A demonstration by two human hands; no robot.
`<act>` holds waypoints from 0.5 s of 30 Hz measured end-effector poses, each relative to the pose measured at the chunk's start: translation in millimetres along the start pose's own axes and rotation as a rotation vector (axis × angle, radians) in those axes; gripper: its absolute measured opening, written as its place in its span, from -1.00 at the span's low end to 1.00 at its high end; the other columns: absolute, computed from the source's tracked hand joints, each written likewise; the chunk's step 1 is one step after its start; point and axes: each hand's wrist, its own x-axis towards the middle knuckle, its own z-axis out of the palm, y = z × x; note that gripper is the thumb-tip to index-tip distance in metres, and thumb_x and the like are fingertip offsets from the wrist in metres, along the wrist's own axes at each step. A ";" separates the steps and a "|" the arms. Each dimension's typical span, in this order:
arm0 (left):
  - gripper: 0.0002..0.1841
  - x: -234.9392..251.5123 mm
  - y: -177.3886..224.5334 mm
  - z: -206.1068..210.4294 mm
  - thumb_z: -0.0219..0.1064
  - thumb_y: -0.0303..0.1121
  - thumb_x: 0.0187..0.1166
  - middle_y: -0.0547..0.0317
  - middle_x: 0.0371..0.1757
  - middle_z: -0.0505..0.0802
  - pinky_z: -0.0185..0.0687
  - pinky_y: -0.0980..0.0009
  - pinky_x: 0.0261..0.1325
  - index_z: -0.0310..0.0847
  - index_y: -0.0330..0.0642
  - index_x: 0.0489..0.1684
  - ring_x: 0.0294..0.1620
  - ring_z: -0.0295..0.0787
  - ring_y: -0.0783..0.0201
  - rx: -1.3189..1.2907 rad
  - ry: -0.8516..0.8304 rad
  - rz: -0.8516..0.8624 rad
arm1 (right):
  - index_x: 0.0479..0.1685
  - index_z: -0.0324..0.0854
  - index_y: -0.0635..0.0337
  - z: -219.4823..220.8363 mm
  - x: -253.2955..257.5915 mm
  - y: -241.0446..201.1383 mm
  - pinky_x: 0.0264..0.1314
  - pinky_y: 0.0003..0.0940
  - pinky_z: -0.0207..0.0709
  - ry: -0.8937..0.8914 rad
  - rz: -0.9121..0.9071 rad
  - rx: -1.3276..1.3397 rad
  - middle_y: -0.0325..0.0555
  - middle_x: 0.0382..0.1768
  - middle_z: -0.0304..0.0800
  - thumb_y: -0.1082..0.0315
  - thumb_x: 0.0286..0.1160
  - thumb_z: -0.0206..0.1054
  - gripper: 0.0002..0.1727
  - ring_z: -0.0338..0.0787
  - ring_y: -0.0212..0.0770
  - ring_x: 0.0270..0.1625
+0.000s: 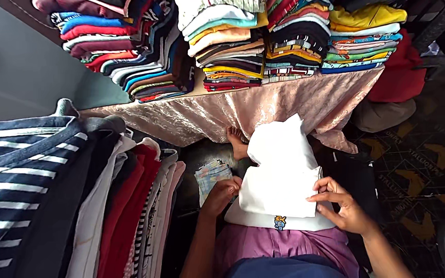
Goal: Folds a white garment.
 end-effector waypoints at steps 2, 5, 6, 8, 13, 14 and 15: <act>-0.61 -25.1 -4.3 -0.5 0.30 0.17 0.58 0.21 0.37 0.82 0.75 0.27 0.27 0.85 0.15 0.03 0.28 0.81 0.23 -0.020 -0.028 -0.206 | 0.30 0.67 0.14 0.3 -16.7 -0.4 0.14 -0.64 0.60 0.002 0.110 -0.032 -0.11 0.18 0.63 0.14 0.43 0.42 -0.53 0.65 -0.55 0.08; -0.55 -32.5 -5.5 19.5 0.39 0.05 0.55 0.26 0.21 0.86 0.78 0.29 0.21 0.69 -0.10 0.17 0.11 0.87 0.29 0.072 0.101 -0.391 | 0.35 0.46 0.44 11.0 -28.0 -9.9 -0.17 -0.69 0.60 0.170 0.281 -0.107 -0.04 0.04 0.66 0.15 0.44 0.41 -0.39 0.67 -0.59 -0.22; -0.58 -29.2 -5.2 26.1 0.39 -0.05 0.57 0.31 0.16 0.86 0.78 0.32 0.18 0.62 -0.14 0.21 0.05 0.86 0.34 0.104 0.128 -0.392 | 0.41 0.43 0.46 16.3 -28.9 -15.1 -0.24 -0.69 0.58 0.175 0.311 -0.124 -0.05 -0.02 0.69 0.15 0.44 0.41 -0.34 0.66 -0.58 -0.29; -0.62 -20.5 -2.3 36.5 0.38 -0.29 0.52 0.36 0.10 0.84 0.77 0.38 0.15 0.56 -0.22 0.25 0.01 0.83 0.42 0.172 0.146 -0.378 | 0.57 0.41 0.40 31.6 -28.5 -22.9 -0.33 -0.65 0.53 0.156 0.328 -0.177 -0.04 -0.11 0.73 0.11 0.44 0.43 -0.25 0.61 -0.52 -0.37; -0.75 -16.1 8.7 45.1 0.35 -0.56 0.43 0.36 -0.02 0.92 0.80 0.48 -0.02 0.78 -0.11 0.00 -0.11 0.87 0.49 0.133 0.094 -0.380 | 0.30 0.70 0.29 50.9 -23.5 -25.2 -0.32 -0.71 0.50 0.148 0.268 -0.117 0.02 0.05 0.84 0.41 0.44 0.30 -0.58 0.62 -0.56 -0.37; -0.76 -19.7 11.4 42.1 0.37 -0.52 0.44 0.38 -0.02 0.93 0.80 0.51 -0.08 0.82 -0.06 -0.02 -0.13 0.87 0.51 0.116 0.073 -0.382 | 0.25 0.72 0.30 50.3 -23.4 -26.1 -0.31 -0.74 0.50 0.128 0.271 -0.081 -0.01 0.04 0.84 0.42 0.44 0.28 -0.61 0.62 -0.60 -0.36; -0.77 -24.1 13.7 38.6 0.38 -0.48 0.45 0.39 0.01 0.93 0.79 0.53 -0.11 0.84 -0.03 -0.01 -0.14 0.86 0.53 0.110 0.051 -0.396 | 0.22 0.72 0.30 49.7 -24.2 -26.8 -0.30 -0.75 0.51 0.099 0.284 -0.068 -0.03 0.00 0.85 0.41 0.43 0.27 -0.62 0.62 -0.62 -0.37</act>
